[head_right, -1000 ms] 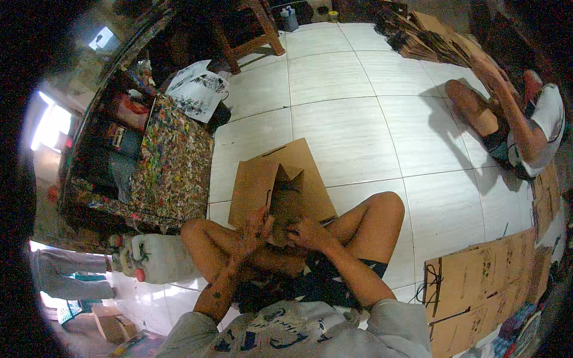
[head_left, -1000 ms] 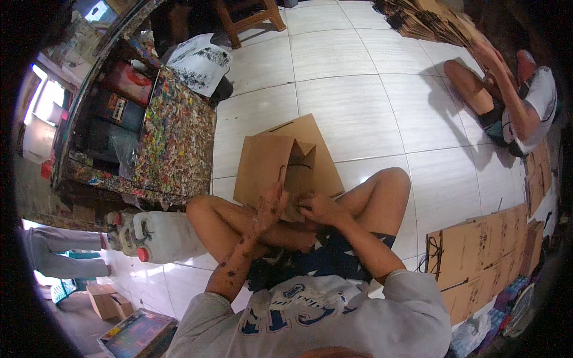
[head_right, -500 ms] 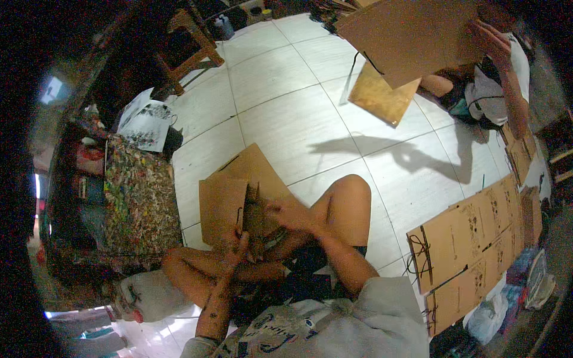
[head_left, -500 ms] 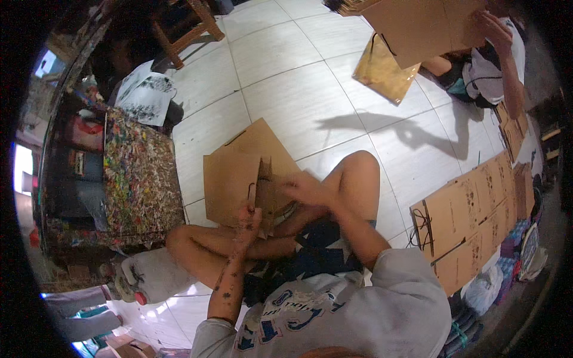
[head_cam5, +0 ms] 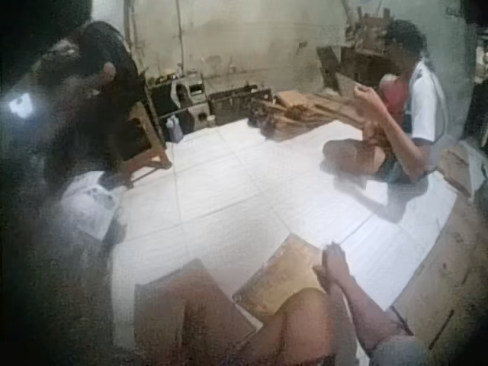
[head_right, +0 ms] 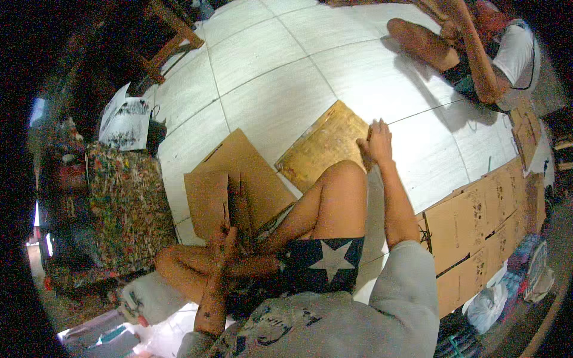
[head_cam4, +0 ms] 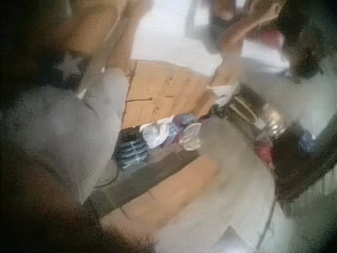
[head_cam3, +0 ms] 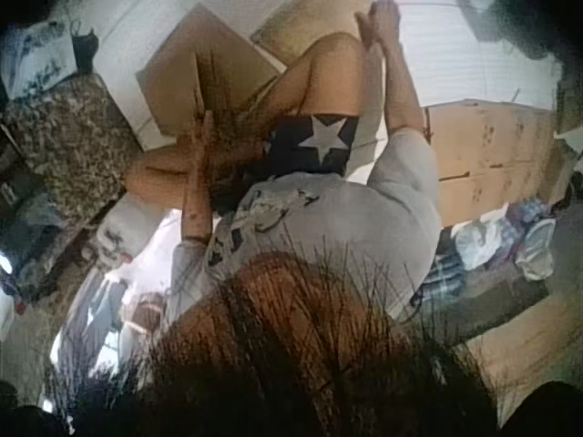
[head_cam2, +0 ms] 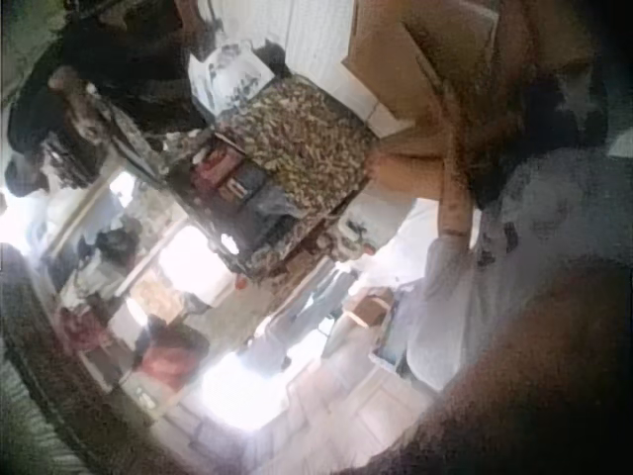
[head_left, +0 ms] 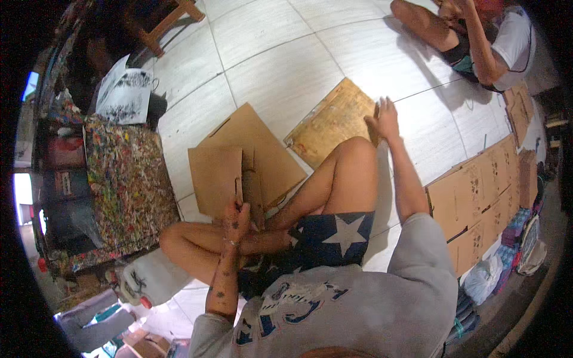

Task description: The person assembles paper bags by inserting a small board into the bottom of a brown paper bag and stacking them.

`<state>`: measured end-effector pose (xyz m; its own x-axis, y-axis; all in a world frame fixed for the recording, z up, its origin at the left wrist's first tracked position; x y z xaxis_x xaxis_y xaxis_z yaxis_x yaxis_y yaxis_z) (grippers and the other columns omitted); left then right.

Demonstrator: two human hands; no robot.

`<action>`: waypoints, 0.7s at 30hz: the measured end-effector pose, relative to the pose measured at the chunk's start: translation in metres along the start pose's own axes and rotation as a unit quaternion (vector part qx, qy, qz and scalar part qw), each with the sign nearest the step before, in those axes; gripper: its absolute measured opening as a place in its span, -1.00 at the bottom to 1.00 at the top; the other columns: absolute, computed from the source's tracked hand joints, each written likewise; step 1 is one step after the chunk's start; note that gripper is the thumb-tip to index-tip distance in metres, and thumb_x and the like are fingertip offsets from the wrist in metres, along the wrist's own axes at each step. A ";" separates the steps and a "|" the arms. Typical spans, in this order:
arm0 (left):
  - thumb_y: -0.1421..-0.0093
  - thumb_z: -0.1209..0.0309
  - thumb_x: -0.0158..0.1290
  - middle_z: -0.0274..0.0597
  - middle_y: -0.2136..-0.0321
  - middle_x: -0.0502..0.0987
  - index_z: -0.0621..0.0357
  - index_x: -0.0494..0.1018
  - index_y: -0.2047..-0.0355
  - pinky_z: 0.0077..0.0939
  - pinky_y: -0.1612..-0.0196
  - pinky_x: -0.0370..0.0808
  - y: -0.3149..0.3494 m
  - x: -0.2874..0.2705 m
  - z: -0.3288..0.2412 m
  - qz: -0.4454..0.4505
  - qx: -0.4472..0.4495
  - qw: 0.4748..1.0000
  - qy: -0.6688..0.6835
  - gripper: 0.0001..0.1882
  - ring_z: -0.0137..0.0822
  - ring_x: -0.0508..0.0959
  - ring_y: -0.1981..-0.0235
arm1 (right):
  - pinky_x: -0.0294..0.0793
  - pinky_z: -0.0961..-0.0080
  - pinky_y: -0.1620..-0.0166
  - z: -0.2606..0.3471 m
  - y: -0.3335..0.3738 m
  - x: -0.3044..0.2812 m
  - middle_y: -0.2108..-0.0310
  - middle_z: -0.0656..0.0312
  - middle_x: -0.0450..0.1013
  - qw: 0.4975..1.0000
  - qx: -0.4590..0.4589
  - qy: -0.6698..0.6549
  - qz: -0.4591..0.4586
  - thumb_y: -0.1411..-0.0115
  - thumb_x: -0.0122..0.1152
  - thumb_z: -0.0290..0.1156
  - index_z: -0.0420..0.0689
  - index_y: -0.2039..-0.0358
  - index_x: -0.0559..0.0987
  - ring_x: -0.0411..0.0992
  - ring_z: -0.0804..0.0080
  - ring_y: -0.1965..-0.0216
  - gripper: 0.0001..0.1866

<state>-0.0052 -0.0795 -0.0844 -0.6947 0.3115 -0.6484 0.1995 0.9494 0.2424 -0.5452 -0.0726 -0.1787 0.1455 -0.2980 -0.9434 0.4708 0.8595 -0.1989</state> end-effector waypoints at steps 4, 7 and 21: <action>-0.11 0.38 0.02 -0.14 0.67 0.31 0.20 0.25 0.45 -0.27 0.44 0.38 -0.002 -0.010 -0.015 0.001 -0.037 0.997 -0.067 -0.81 -0.21 0.40 0.59 | 0.42 0.18 0.01 0.023 -0.037 -0.006 0.01 -0.22 0.32 0.974 0.083 -0.017 0.210 0.20 0.44 -0.21 -0.33 0.01 0.34 0.34 -0.10 0.01 -0.23; -0.13 0.36 0.00 -0.16 0.66 0.35 0.21 0.28 0.39 -0.33 0.48 0.39 -0.012 -0.006 -0.010 0.011 -0.048 0.998 0.034 -0.81 -0.29 0.43 0.60 | 0.50 0.18 0.15 -0.003 -0.039 0.003 0.27 -0.16 0.49 0.969 0.106 -0.010 0.223 0.23 0.44 -0.31 -0.31 0.17 0.46 0.47 -0.08 0.24 -0.41; -0.29 0.33 -0.18 0.11 0.57 0.42 0.24 0.34 0.29 -0.23 0.47 0.39 -0.013 -0.032 -0.031 -0.140 0.255 0.944 -0.154 -0.79 -0.06 0.49 0.53 | 0.33 0.55 0.55 -0.023 -0.072 -0.182 0.48 0.22 0.46 0.862 0.026 -0.505 -0.035 -0.18 0.19 -0.34 -0.23 0.25 0.44 0.35 0.57 0.57 -0.76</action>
<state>-0.0069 -0.1036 -0.0442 -0.5514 -0.0330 -0.8336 0.3986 0.8673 -0.2980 -0.6261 -0.0707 0.0014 0.7864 -0.5797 -0.2134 0.5428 0.8133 -0.2093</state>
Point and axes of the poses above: each hand's wrist, its own y-axis away from the middle knuckle, its own x-axis out of the palm, z = x × y, the point moved 5 cm from there along -y, towards the middle knuckle
